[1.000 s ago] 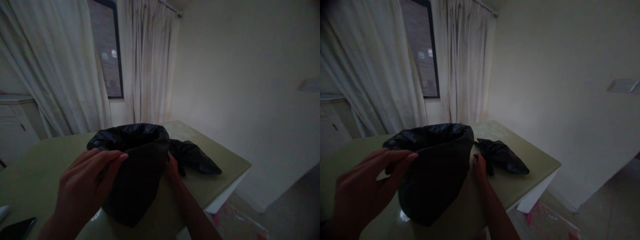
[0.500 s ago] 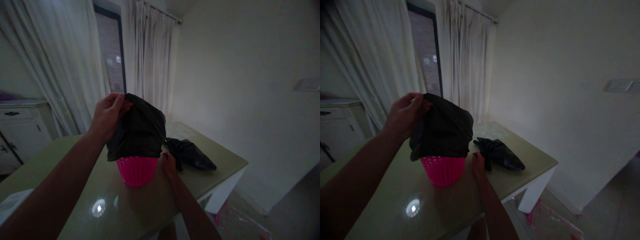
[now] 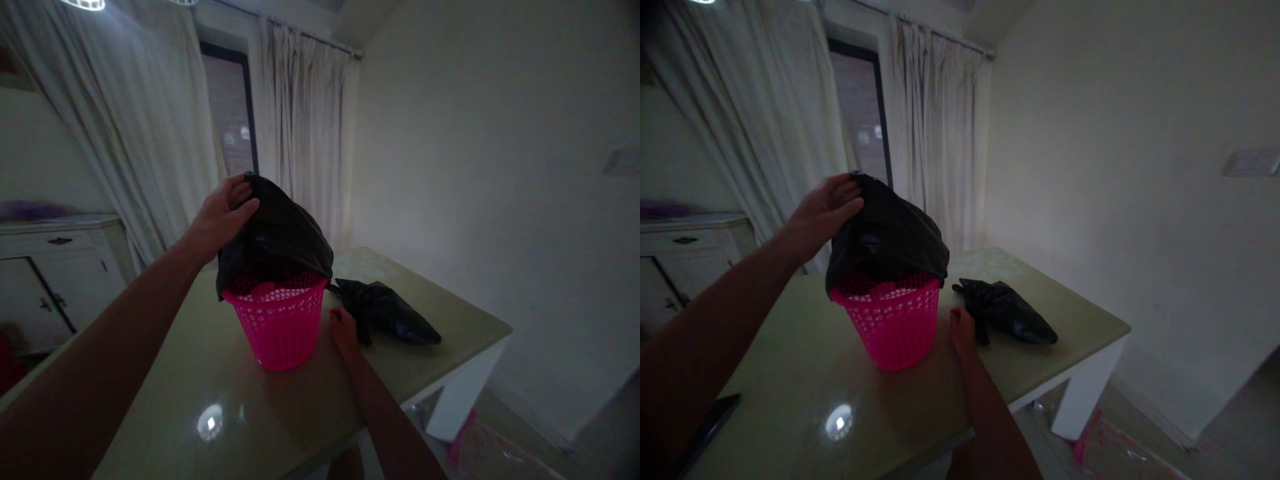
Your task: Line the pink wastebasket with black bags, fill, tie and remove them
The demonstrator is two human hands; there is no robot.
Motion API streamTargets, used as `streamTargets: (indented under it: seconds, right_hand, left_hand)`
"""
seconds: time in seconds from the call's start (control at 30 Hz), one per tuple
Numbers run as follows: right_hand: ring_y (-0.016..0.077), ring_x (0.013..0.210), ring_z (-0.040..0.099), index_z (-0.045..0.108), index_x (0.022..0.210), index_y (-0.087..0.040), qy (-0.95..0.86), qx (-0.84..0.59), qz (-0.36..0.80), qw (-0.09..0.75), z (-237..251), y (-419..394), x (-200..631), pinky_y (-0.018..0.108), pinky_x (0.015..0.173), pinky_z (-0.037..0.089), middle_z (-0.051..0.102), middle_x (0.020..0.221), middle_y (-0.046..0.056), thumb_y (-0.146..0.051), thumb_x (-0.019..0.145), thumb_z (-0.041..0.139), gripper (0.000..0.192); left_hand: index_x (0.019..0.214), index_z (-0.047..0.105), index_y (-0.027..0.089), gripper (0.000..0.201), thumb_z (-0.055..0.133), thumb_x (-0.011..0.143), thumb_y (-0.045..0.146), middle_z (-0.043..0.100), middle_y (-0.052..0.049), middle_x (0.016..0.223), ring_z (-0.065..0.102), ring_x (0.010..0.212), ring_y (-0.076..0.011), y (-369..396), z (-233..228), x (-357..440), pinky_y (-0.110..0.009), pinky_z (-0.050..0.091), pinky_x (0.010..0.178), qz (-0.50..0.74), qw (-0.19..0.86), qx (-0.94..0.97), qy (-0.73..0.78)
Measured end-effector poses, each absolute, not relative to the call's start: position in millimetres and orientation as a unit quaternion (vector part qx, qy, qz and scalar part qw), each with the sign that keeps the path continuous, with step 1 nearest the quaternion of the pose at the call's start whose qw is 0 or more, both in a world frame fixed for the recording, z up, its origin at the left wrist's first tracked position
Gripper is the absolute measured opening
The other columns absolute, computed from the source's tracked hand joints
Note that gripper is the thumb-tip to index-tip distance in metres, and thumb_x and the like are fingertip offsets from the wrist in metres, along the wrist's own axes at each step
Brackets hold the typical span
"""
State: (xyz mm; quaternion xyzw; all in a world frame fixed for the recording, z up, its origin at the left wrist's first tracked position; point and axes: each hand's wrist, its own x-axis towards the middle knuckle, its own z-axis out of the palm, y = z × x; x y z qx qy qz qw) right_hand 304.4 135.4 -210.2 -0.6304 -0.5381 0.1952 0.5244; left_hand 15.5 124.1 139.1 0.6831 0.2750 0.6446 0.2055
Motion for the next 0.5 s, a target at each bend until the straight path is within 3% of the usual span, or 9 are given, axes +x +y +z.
streamTargets:
  seconds: [0.1,0.2,0.27,0.4,0.5]
  right_hand:
    - [0.0258,0.096,0.076,0.078,0.099,-0.016,-0.532,-0.630,0.203,0.528,-211,136,305,0.033,0.088,0.055,0.082,0.101,0.012,-0.025,0.089,0.054,0.028]
    - [0.0257,0.095,0.076,0.079,0.099,-0.016,-0.527,-0.628,0.208,0.534,-212,137,305,0.032,0.087,0.055,0.082,0.100,0.011,-0.025,0.088,0.055,0.028]
    - [0.0257,0.095,0.077,0.079,0.099,-0.017,-0.525,-0.625,0.209,0.538,-212,137,306,0.033,0.088,0.056,0.082,0.100,0.011,-0.025,0.088,0.055,0.028]
    - [0.0264,0.092,0.076,0.078,0.095,-0.018,-0.524,-0.622,0.213,0.541,-212,137,307,0.034,0.087,0.056,0.082,0.096,0.011,-0.026,0.086,0.056,0.026]
    - [0.0268,0.092,0.076,0.078,0.092,-0.018,-0.525,-0.620,0.212,0.543,-211,137,307,0.034,0.086,0.056,0.082,0.095,0.011,-0.027,0.085,0.057,0.023]
  left_hand:
    - [0.133,0.067,0.023,0.048,0.079,0.087,0.014,0.072,-0.010,0.147,0.064,0.144,-0.0265,136,139,7,-0.048,0.049,0.127,0.693,0.233,0.629,0.266]
    - [0.124,0.071,0.024,0.037,0.082,0.089,0.020,0.076,-0.009,0.137,0.075,0.128,-0.0265,133,138,2,-0.044,0.064,0.108,0.679,0.321,0.606,0.263]
    - [0.123,0.071,0.022,0.036,0.083,0.089,0.019,0.078,-0.008,0.133,0.078,0.118,-0.0232,129,140,1,-0.037,0.067,0.099,0.671,0.336,0.608,0.260]
    - [0.133,0.067,0.016,0.039,0.075,0.095,0.013,0.076,-0.009,0.138,0.076,0.119,-0.0195,128,151,3,-0.032,0.064,0.099,0.682,0.290,0.616,0.265]
    - [0.150,0.052,0.011,0.054,0.065,0.098,0.004,0.065,-0.016,0.156,0.071,0.133,-0.0193,137,162,-2,-0.035,0.059,0.111,0.711,0.181,0.611,0.299]
